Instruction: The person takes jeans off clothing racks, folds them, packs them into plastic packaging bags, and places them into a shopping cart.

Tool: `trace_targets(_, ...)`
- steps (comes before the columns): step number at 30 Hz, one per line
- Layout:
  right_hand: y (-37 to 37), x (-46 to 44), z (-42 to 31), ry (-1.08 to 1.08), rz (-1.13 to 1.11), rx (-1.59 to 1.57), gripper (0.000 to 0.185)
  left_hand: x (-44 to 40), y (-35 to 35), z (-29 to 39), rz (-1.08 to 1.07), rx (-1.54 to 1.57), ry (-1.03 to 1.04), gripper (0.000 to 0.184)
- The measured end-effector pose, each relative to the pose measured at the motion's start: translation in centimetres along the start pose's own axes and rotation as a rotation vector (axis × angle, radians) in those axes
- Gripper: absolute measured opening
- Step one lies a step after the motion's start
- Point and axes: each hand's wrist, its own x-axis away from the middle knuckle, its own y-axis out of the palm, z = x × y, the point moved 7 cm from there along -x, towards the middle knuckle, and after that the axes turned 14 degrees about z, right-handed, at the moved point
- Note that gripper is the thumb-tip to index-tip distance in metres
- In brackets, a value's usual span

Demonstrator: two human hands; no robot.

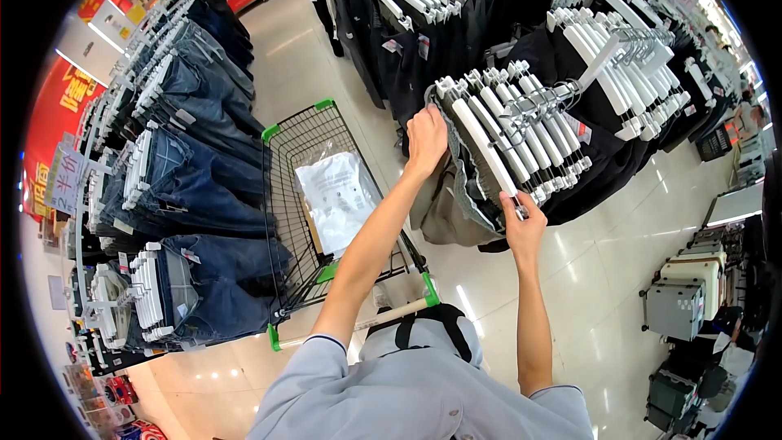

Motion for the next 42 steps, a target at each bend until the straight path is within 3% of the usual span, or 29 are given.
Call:
trace_targets(2, 0.1, 0.2, 1.0, 0.093, -0.022, -0.006, 0.028, 0.5, -0.2, 1.4, 0.089, -0.073, 0.215, 0.049)
trace_targets(3, 0.6, -0.3, 1.0, 0.074, -0.013, -0.013, 0.028, 0.7, 0.7, 1.7, -0.086, 0.168, 0.012, 0.048)
trace_targets(5, 0.3, 0.1, 0.6, 0.041, 0.068, -0.063, 0.029, 1.8, 1.5, 0.9, -0.192, 0.152, -0.094, 0.045)
trace_targets(9, 0.3, 0.8, 0.1, 0.095, 0.024, -0.056, 0.030, 1.8, 1.7, -1.6, -0.195, 0.091, -0.082, 0.044)
trace_targets(11, -0.2, 0.8, 0.1, 0.079, 0.046, -0.059, 0.031, 0.8, 2.0, -2.1, -0.071, 0.044, 0.115, 0.042)
trace_targets(12, -0.4, 0.4, -0.5, 0.051, 0.058, -0.066, 0.032, 0.4, 2.1, -1.9, -0.074, 0.047, 0.116, 0.042)
trace_targets(14, -1.0, -0.3, -1.1, 0.062, 0.034, -0.068, 0.036, 0.5, 0.4, 0.6, 0.171, 0.039, 0.494, 0.042)
trace_targets(15, -1.2, -0.6, -1.8, 0.006, 0.075, -0.033, 0.038, 1.0, -0.3, 2.0, 0.165, 0.040, 0.491, 0.042)
trace_targets(17, -1.0, -1.6, -3.2, 0.039, -0.010, 0.077, 0.040, 1.4, -0.8, 2.8, -0.100, 0.318, -0.072, 0.043)
trace_targets(18, -0.9, -2.0, -3.6, 0.058, -0.009, 0.112, 0.040, 1.1, -0.3, 2.5, -0.145, 0.350, -0.149, 0.043)
trace_targets(21, 0.1, -2.0, -2.3, 0.132, -0.017, 0.130, 0.040, 1.0, 0.5, 2.4, -0.192, 0.312, -0.140, 0.044)
trace_targets(22, 0.0, -1.8, -2.1, 0.010, 0.014, 0.140, 0.036, 1.2, 1.0, 2.1, -0.249, 0.301, -0.135, 0.046)
trace_targets(27, -0.6, -0.5, -0.5, 0.003, 0.024, 0.109, 0.029, 2.8, 1.3, -0.4, -0.328, 0.363, -0.163, 0.049)
trace_targets(32, 0.0, -0.3, -0.7, -0.220, 0.072, 0.210, 0.031, 5.2, -0.5, -6.5, -0.369, 0.397, -0.244, 0.044)
trace_targets(37, 0.7, 0.0, -1.1, -0.454, 0.088, 0.374, 0.027, 11.8, -10.1, -16.3, -0.348, 0.295, -0.242, 0.032)
trace_targets(40, 0.7, -0.3, -0.8, -0.448, 0.053, 0.391, 0.026, 16.1, -20.7, -23.2, -0.035, 0.207, -0.359, 0.031)
trace_targets(42, 0.5, -0.4, -0.3, -0.367, -0.032, 0.382, 0.027, 19.6, -28.7, -27.3, 0.238, 0.068, -0.317, 0.030)
